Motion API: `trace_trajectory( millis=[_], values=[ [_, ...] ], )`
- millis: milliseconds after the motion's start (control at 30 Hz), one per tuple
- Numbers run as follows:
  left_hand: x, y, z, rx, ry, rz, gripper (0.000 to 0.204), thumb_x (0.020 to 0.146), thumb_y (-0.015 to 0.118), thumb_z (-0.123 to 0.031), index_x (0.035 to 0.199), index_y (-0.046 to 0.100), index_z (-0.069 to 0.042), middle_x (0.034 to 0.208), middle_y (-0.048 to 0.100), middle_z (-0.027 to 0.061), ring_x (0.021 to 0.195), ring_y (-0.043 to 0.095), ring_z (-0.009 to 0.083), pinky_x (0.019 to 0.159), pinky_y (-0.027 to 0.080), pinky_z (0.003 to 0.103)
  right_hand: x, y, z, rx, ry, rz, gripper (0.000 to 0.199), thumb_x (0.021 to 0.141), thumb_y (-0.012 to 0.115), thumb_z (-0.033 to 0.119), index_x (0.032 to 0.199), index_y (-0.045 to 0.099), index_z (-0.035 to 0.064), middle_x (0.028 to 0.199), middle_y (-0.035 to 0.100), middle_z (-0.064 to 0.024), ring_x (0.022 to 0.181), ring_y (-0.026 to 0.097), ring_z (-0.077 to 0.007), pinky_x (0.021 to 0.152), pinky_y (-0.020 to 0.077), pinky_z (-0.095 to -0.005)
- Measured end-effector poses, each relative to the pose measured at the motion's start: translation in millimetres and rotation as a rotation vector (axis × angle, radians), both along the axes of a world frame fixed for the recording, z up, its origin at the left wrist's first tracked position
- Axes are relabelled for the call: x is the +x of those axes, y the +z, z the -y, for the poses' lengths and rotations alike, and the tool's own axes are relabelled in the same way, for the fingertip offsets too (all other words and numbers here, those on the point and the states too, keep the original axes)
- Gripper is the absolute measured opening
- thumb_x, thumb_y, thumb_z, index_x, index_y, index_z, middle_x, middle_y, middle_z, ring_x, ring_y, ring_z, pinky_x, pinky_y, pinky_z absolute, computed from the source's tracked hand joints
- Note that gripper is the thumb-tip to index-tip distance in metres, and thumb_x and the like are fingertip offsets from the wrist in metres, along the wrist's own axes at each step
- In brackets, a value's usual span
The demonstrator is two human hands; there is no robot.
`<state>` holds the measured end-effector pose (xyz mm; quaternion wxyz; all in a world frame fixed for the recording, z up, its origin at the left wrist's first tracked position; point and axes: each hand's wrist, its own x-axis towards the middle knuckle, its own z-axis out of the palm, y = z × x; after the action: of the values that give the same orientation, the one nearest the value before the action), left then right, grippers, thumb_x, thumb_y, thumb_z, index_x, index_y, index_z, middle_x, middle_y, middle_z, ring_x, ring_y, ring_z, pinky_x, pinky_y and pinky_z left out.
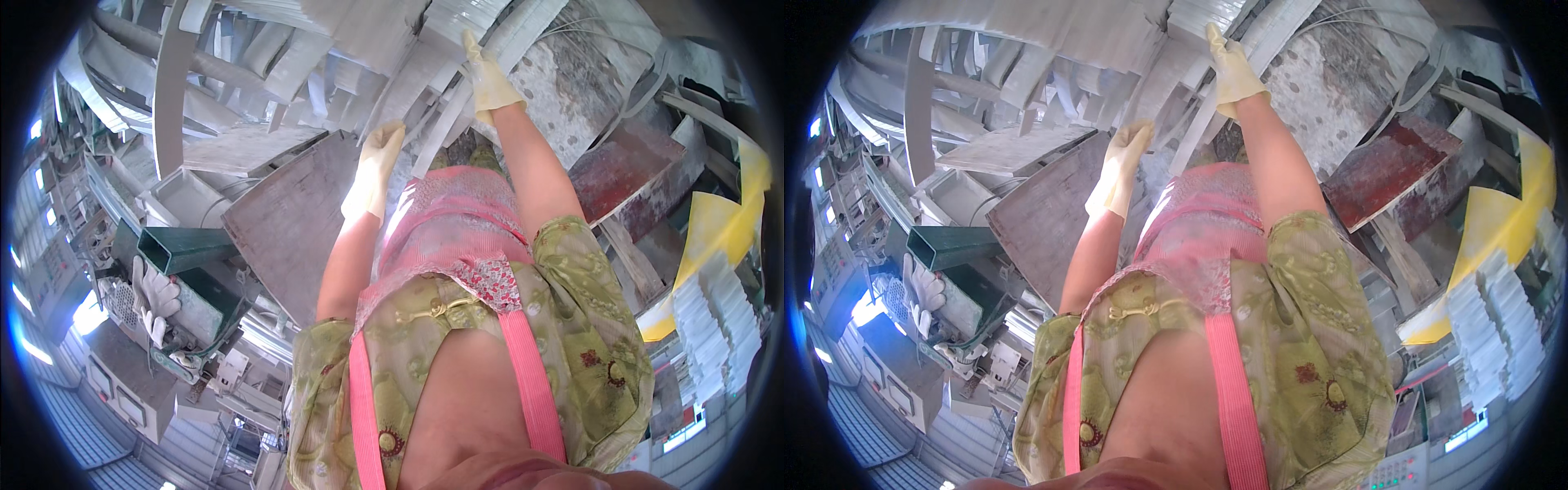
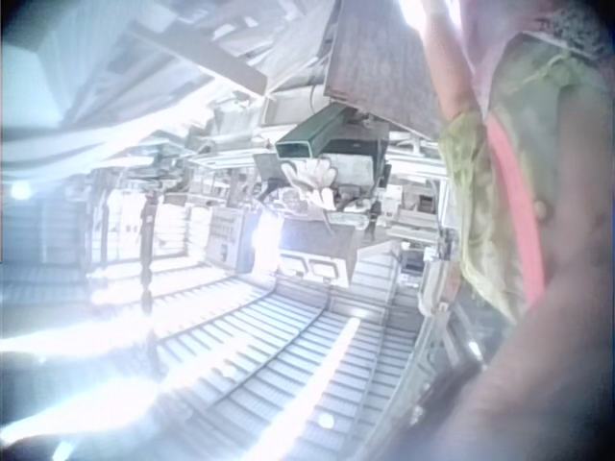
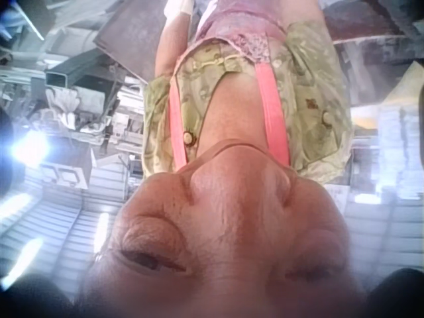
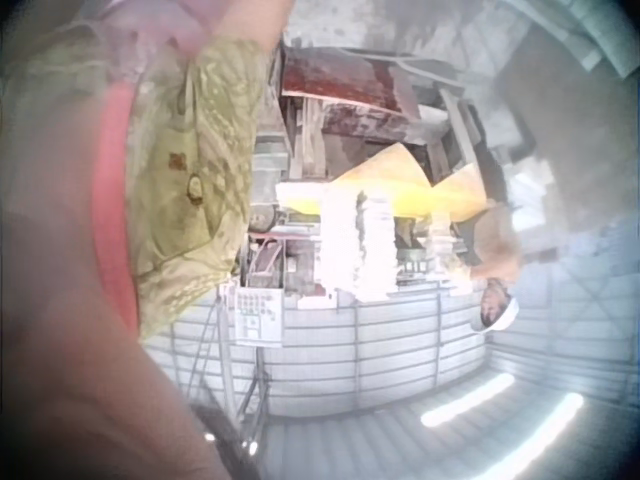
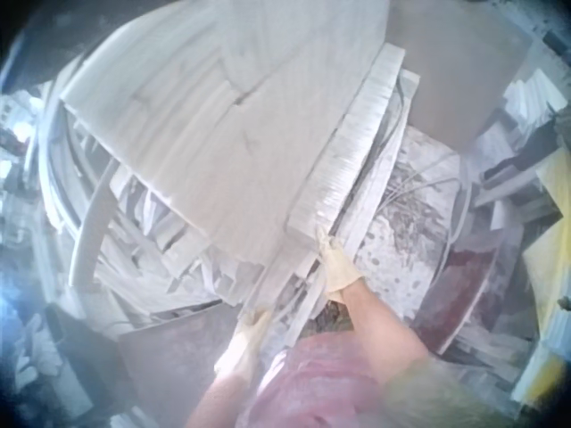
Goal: The person repeatedly picks up white foam blocks from a pile and places them onto a growing stack on a yellow surface. The person also handles larger flat boards, moving them aside to access the foam blocks. The task continues with the person stacking more foam blocks one by one.
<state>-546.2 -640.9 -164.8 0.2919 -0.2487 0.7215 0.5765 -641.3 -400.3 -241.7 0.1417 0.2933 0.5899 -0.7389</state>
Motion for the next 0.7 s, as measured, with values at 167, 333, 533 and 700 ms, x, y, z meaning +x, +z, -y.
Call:
trace_trajectory(
  millis=[167,333,533,700],
  values=[
    [-21,0,-15,0.028,-0.033,-0.071,0.047,0.098,0.063,-0.023,0.134,0.057,0.007,0.125,0.066,0.0131,0.116,0.063,0.0187,0.101,0.046,0.030,9,-5,-5,0.122,0.081,-0.188,0.097,0.094,0.052,0.070,0.150,0.037,-0.0078,0.153,0.041,-0.0246,0.142,0.040,-0.0340,0.118,0.0301,-0.0392],
    [-87,-28,-62,-0.079,-0.130,-0.578,0.055,0.092,0.059,-0.017,0.142,0.050,0.004,0.137,0.059,0.0232,0.129,0.056,0.0304,0.109,0.043,0.037,16,24,-8,0.062,0.036,-0.071,0.096,0.094,0.049,0.072,0.145,0.044,-0.0084,0.147,0.047,-0.0258,0.140,0.042,-0.0357,0.116,0.0320,-0.0389],
    [-149,-54,-106,-0.477,-0.409,-0.586,0.064,0.086,0.058,-0.019,0.144,0.047,0.006,0.140,0.055,0.0291,0.132,0.052,0.0407,0.113,0.040,0.043,9,-3,-12,0.110,0.085,-0.117,0.094,0.093,0.050,0.072,0.142,0.046,-0.0087,0.144,0.050,-0.0265,0.137,0.046,-0.0366,0.113,0.0367,-0.0407],
    [-157,-46,-119,-0.524,-0.348,-0.596,0.052,0.086,0.058,-0.020,0.131,0.057,0.005,0.130,0.061,0.0294,0.125,0.056,0.0422,0.107,0.044,0.046,-2,-30,-15,0.519,0.393,-0.239,0.074,0.092,0.061,0.060,0.123,0.061,-0.0072,0.114,0.068,-0.0270,0.107,0.065,-0.0419,0.091,0.0522,-0.0455]
  ],
)
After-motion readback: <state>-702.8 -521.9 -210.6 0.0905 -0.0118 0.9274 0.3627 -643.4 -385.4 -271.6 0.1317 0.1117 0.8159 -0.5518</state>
